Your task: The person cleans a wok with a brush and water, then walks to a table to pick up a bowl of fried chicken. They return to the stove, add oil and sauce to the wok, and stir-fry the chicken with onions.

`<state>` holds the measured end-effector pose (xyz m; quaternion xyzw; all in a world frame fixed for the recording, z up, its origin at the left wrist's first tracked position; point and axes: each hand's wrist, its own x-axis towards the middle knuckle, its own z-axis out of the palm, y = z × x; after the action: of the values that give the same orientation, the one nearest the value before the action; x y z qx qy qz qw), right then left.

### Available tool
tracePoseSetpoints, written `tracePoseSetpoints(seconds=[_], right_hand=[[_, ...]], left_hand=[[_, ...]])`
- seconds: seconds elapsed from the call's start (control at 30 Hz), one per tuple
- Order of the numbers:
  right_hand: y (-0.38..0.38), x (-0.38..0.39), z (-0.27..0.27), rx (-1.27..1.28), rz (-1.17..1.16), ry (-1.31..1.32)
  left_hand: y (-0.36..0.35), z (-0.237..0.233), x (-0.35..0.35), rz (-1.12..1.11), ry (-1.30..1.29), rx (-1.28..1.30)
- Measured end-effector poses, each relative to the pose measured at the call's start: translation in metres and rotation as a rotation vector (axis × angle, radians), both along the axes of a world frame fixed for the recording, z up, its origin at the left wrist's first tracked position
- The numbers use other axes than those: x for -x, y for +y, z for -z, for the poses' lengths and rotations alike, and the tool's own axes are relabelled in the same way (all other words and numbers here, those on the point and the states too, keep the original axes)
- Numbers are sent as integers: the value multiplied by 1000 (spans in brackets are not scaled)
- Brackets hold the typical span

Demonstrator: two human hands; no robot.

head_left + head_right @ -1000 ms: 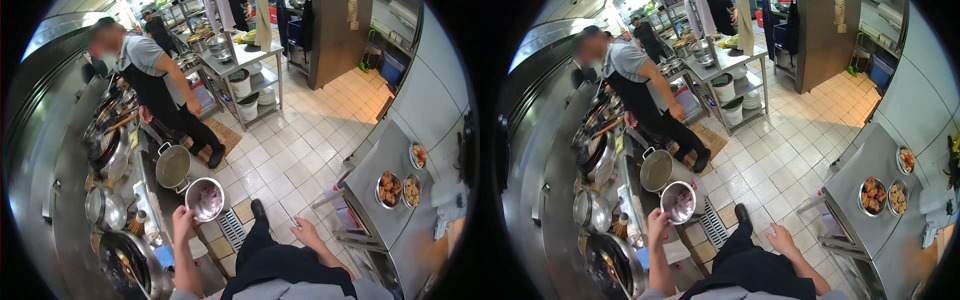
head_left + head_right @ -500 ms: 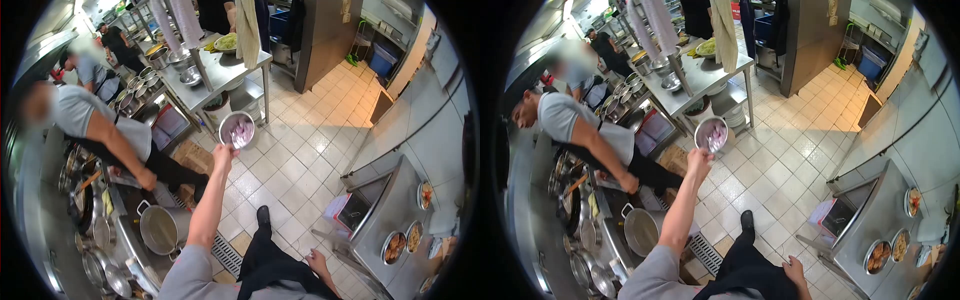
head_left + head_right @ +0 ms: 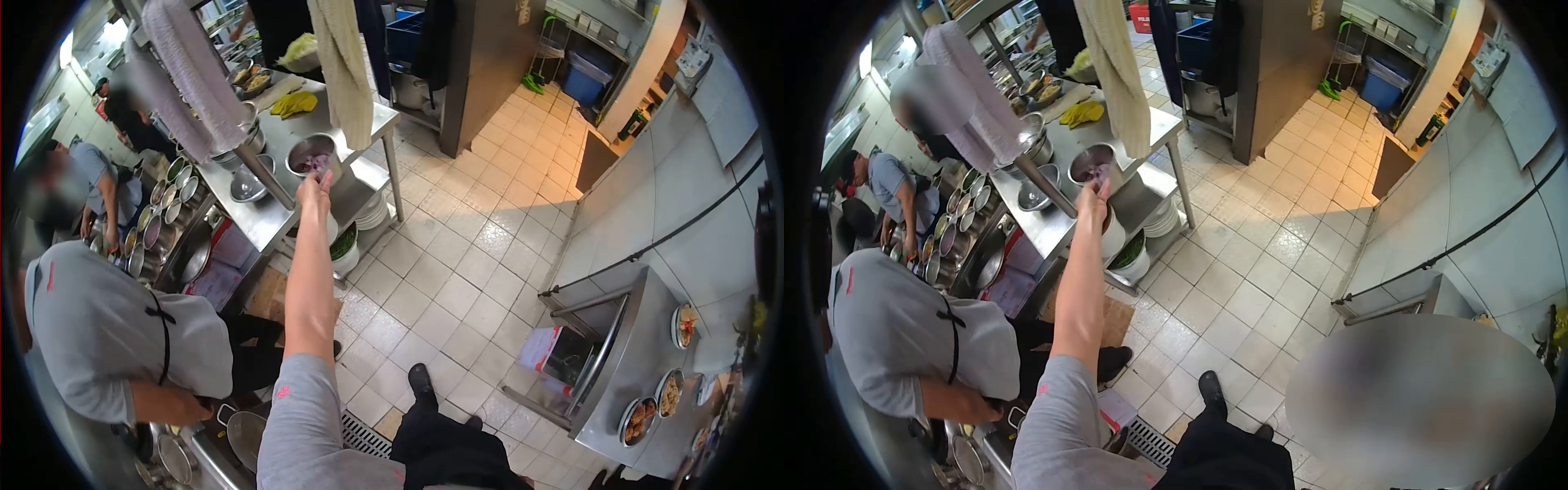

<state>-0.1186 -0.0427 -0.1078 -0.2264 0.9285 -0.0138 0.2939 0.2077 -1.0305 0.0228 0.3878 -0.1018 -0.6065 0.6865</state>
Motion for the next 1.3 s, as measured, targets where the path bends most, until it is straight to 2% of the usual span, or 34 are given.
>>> tracePoseSetpoints(seconds=[0.03,0.07,0.13,0.17,0.2,0.23,0.27,0.3,0.33,0.37,0.4,0.43,0.47,0.5,0.57,0.6,0.67,0.7,0.8,0.83,0.93,1.1,1.3], right_hand=[[5,1,6,-18,-17,1],[13,5,14,-33,-46,10],[34,10,43,-51,-151,38],[-19,-3,-8,73,54,-16],[2,-5,20,192,42,57],[-41,-5,-24,118,85,-48],[-61,-6,-42,106,132,-42],[-82,-7,-67,311,208,33],[-97,-4,-91,361,301,63],[-103,4,-104,513,296,110],[-101,12,-110,579,402,29],[-99,18,-116,648,583,-70],[-97,28,-123,726,737,-180],[-99,40,-130,815,836,-220],[-89,68,-144,1009,1002,-332],[-79,85,-144,1045,994,-310],[-56,120,-142,1115,975,-282],[-44,139,-140,1138,1046,-269],[-7,198,-138,1199,1104,-217],[1,217,-139,1299,1090,-224],[8,260,-157,1327,1088,-339],[18,292,-170,1252,1171,-620],[25,313,-182,1243,1033,-711]], left_hand=[[1,3,2,86,-28,101],[16,-13,9,208,56,39],[47,-5,15,414,4,130],[68,5,17,523,-38,152],[100,9,23,641,-158,163],[123,35,26,694,-91,125],[145,72,22,776,-134,41],[188,78,35,734,-133,-181],[229,95,43,735,-165,-376],[269,139,32,810,-190,-351],[309,183,22,877,-130,-458],[377,164,39,919,-241,-477],[435,153,49,990,-156,-562],[480,166,59,1016,-234,-671],[566,200,64,1141,-186,-685],[611,164,94,1144,-335,-640],[671,127,141,1239,-371,-523],[692,114,165,1274,-393,-465],[740,82,239,1344,-453,-302],[754,71,261,1365,-474,-249],[787,36,312,1344,-661,-51],[828,15,326,1291,-938,136],[881,36,280,1194,-893,-62]])
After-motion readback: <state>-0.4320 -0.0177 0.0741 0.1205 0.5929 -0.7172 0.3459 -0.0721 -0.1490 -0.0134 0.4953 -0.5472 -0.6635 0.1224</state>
